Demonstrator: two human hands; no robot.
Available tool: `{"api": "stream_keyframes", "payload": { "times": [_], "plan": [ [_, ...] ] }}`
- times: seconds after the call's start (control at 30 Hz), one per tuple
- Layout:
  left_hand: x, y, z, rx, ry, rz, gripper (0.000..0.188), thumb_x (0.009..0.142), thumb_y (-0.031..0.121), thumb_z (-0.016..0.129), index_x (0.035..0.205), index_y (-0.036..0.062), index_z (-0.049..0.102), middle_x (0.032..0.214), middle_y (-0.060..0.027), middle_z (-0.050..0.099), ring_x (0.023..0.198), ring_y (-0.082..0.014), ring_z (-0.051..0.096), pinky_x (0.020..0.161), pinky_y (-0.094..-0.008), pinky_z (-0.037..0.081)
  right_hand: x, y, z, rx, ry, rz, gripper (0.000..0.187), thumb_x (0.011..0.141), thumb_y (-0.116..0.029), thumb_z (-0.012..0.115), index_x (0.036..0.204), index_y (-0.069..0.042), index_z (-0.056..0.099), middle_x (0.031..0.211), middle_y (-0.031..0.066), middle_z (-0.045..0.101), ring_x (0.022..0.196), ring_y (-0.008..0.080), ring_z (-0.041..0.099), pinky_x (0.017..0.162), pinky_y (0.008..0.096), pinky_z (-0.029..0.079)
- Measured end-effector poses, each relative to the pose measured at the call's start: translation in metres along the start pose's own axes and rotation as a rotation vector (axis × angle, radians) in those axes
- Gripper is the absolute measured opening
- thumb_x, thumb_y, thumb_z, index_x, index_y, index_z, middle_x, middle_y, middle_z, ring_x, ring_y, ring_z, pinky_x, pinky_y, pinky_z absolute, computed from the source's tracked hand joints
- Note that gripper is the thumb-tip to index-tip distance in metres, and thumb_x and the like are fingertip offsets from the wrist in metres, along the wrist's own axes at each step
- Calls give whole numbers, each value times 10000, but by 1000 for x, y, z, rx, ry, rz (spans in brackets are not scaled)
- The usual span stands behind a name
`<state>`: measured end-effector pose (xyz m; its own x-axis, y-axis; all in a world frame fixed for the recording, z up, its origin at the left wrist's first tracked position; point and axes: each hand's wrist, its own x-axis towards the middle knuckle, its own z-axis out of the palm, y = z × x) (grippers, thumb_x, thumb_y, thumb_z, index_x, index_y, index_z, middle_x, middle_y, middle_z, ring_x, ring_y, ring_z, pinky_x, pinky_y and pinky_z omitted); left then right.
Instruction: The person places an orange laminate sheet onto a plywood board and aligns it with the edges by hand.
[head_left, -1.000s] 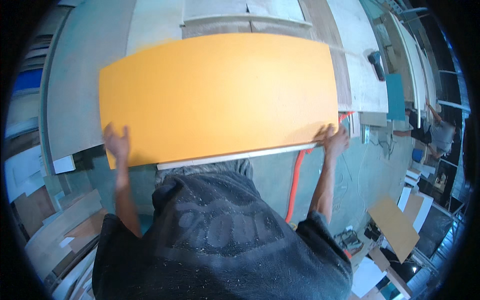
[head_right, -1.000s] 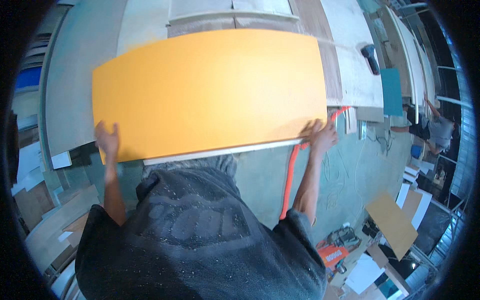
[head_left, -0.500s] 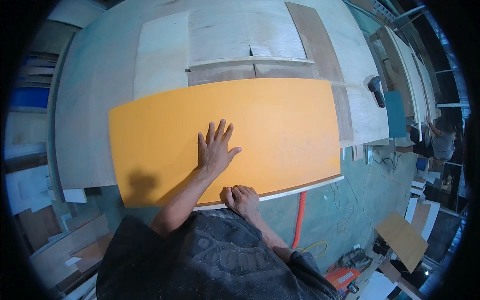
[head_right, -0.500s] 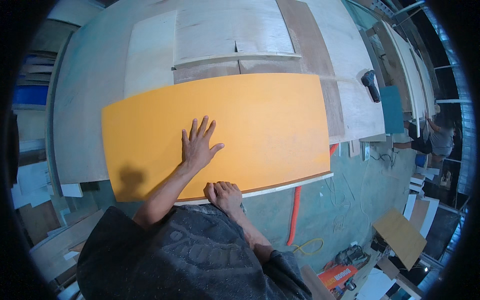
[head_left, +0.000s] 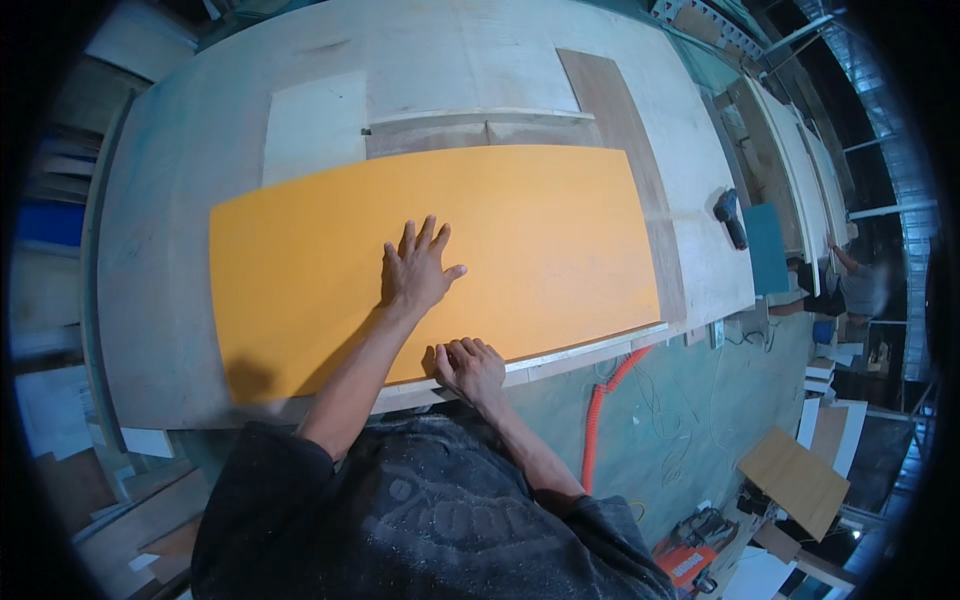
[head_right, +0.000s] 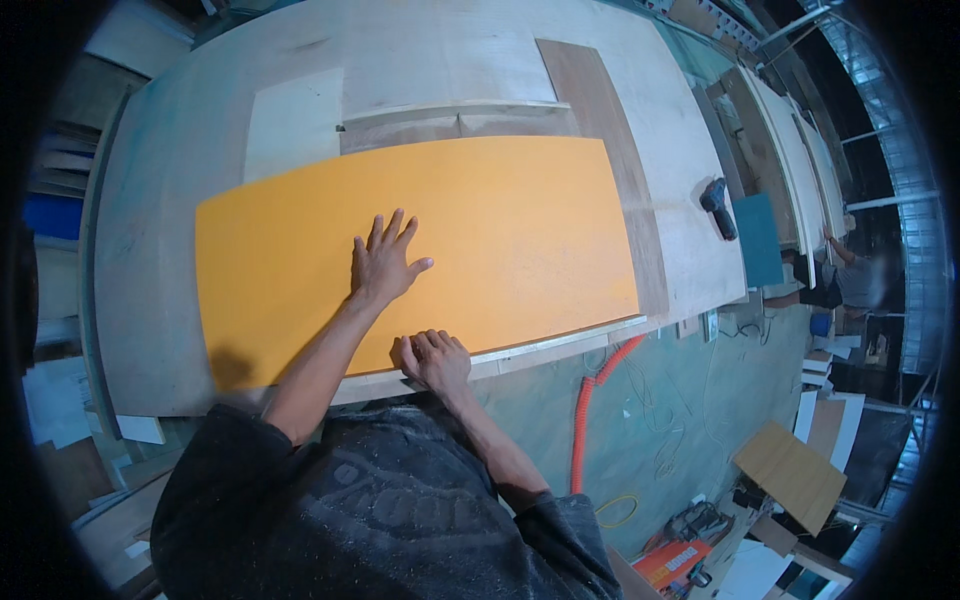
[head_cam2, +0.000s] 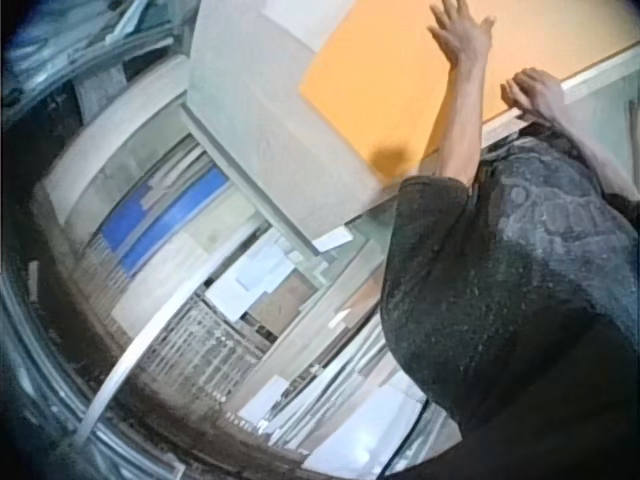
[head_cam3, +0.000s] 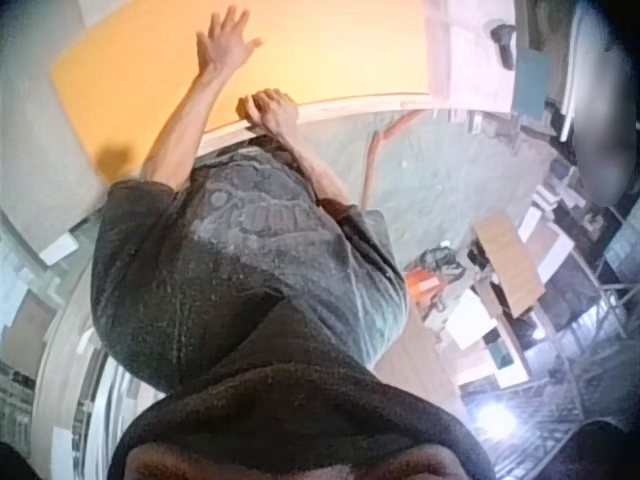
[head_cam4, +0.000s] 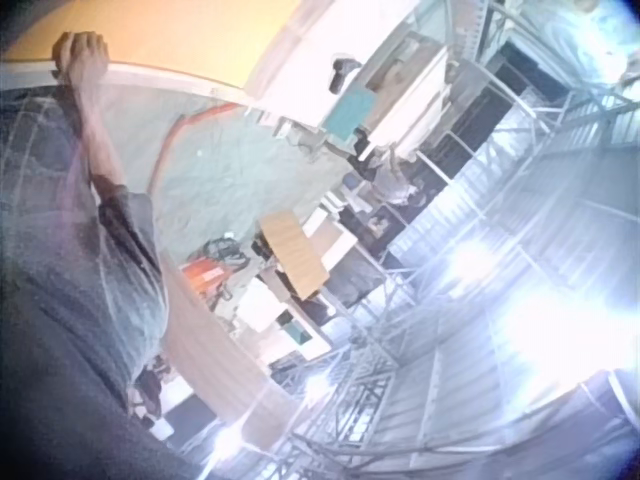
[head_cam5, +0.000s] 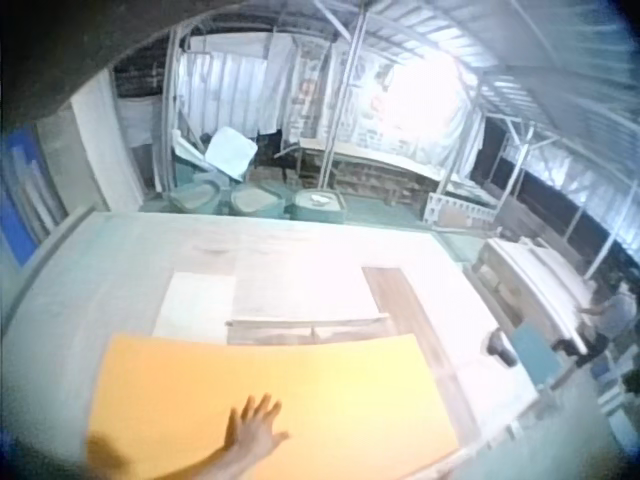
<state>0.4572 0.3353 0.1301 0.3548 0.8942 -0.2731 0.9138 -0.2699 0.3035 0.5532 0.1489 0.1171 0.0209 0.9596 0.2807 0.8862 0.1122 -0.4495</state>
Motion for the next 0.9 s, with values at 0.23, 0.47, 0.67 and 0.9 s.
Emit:
{"api": "stream_keyframes", "payload": {
  "times": [0.23,0.47,0.67,0.9],
  "plan": [
    [76,-24,-17,-17,36,0,874,936,624,696,1652,241,371,1764,-62,231,1620,-379,182,1189,-777,259,76,12,24,3,-11,12,291,944,-285,719,724,-94,715,713,77,677,676,254,688,626,385,558],
    [138,-37,-39,-9,15,-28,876,932,628,699,1657,268,363,1770,-35,218,1626,-353,176,1210,-762,239,141,22,41,26,-34,59,317,963,-280,670,726,-76,718,731,99,703,654,287,708,616,403,571],
    [181,-48,-58,16,19,-43,872,938,634,690,1663,289,349,1776,-6,205,1634,-316,167,1249,-709,218,185,33,56,5,-69,99,325,958,-306,653,747,-70,728,741,110,708,608,314,707,605,425,582],
    [249,-71,-71,-18,80,-33,871,917,619,718,1652,305,372,1769,-4,226,1626,-336,174,1221,-748,223,254,37,73,-18,-71,138,353,964,-343,611,799,-69,759,793,130,730,668,345,726,642,464,595]
  ]
}}
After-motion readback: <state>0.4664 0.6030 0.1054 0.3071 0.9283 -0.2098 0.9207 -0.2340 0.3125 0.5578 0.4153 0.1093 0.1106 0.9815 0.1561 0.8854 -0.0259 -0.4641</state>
